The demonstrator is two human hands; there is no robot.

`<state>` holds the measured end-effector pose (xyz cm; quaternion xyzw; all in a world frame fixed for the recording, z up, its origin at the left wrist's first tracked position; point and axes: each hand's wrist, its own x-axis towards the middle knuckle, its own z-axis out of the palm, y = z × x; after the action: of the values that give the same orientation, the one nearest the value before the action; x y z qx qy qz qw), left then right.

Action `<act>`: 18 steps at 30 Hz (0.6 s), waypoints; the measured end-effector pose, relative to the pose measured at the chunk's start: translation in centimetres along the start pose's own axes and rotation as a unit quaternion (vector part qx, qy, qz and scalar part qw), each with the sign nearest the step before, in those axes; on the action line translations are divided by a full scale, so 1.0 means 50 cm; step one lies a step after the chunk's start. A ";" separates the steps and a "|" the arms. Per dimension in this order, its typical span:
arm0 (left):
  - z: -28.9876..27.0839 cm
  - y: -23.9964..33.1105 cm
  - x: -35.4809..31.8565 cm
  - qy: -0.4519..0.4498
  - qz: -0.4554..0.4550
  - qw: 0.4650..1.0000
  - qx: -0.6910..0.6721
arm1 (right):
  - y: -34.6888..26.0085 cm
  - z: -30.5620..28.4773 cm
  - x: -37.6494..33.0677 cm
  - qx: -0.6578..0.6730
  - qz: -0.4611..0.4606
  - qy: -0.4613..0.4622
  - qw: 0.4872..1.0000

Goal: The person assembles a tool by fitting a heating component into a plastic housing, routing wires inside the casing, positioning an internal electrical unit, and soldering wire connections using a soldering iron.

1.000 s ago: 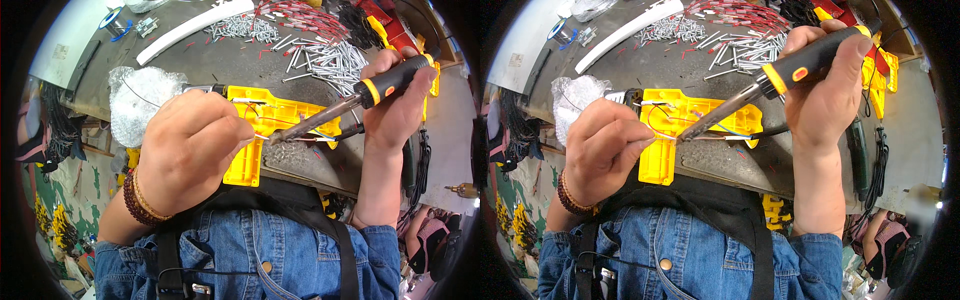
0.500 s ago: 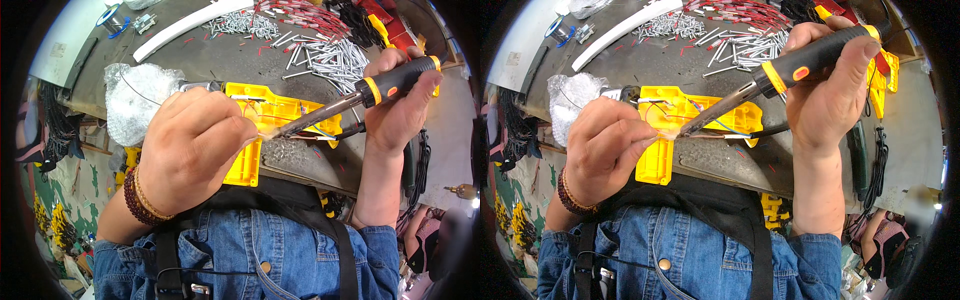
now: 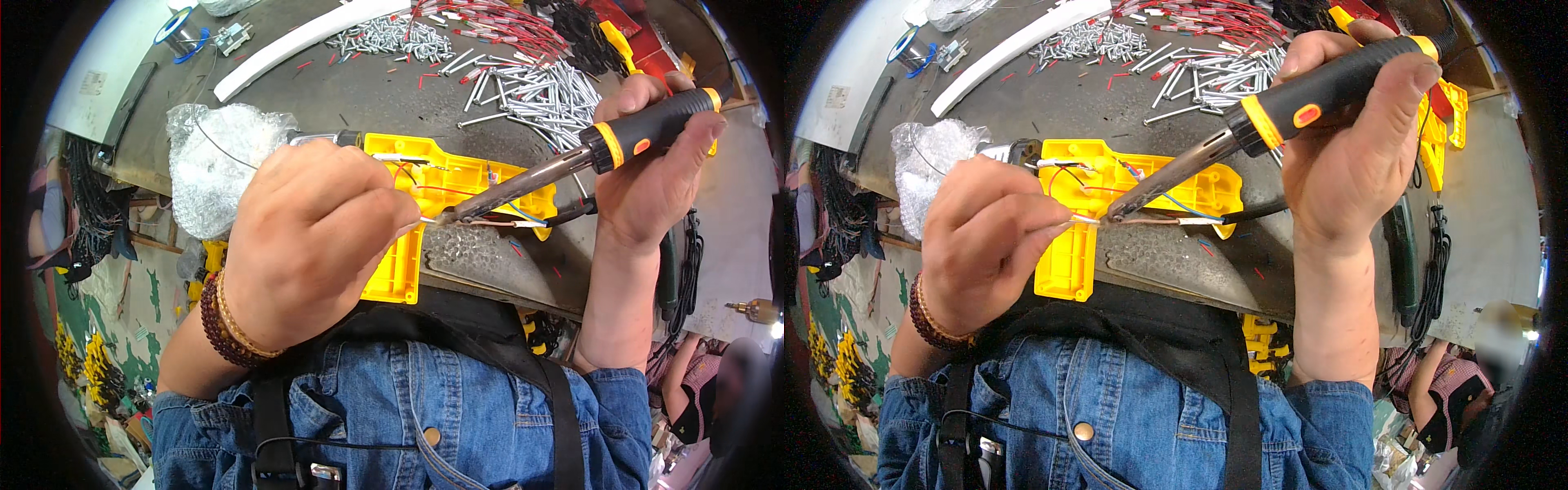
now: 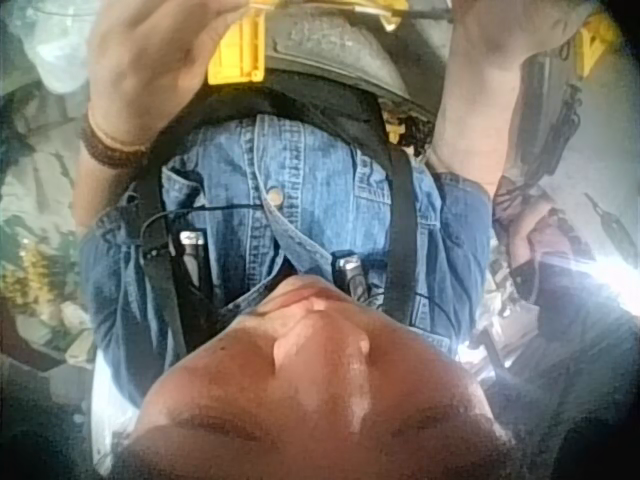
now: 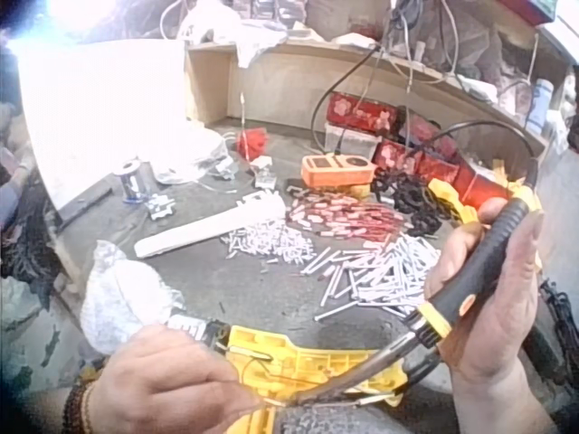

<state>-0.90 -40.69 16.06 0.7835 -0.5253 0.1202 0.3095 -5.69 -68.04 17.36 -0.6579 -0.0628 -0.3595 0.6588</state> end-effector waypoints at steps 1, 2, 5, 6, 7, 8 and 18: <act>-0.003 -0.003 0.003 0.000 0.000 1.000 0.001 | -0.002 0.002 0.000 0.001 -0.002 0.003 1.000; -0.005 -0.014 0.008 0.056 0.022 0.998 0.019 | -0.003 0.003 0.001 -0.002 -0.002 0.007 1.000; -0.009 -0.064 0.031 0.161 0.064 0.984 0.052 | 0.001 -0.010 0.019 0.037 0.005 0.015 0.999; -0.016 -0.072 0.051 0.157 0.001 0.986 0.063 | -0.005 -0.013 0.018 0.034 0.003 0.015 0.999; -0.021 -0.079 0.068 0.154 -0.060 0.983 0.074 | -0.014 -0.017 0.017 0.031 0.005 0.030 0.999; -0.029 -0.085 0.070 0.141 -0.050 0.986 0.080 | -0.031 -0.017 0.021 0.035 0.004 0.041 0.999; -0.030 -0.083 -0.007 0.145 -0.088 0.984 -0.056 | -0.025 -0.159 0.197 -0.319 -0.185 0.053 0.928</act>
<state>2.89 -38.44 15.58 0.7822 -0.4094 0.1751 0.4357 -2.27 -78.96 22.85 -0.7900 -0.0306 -0.5105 0.3382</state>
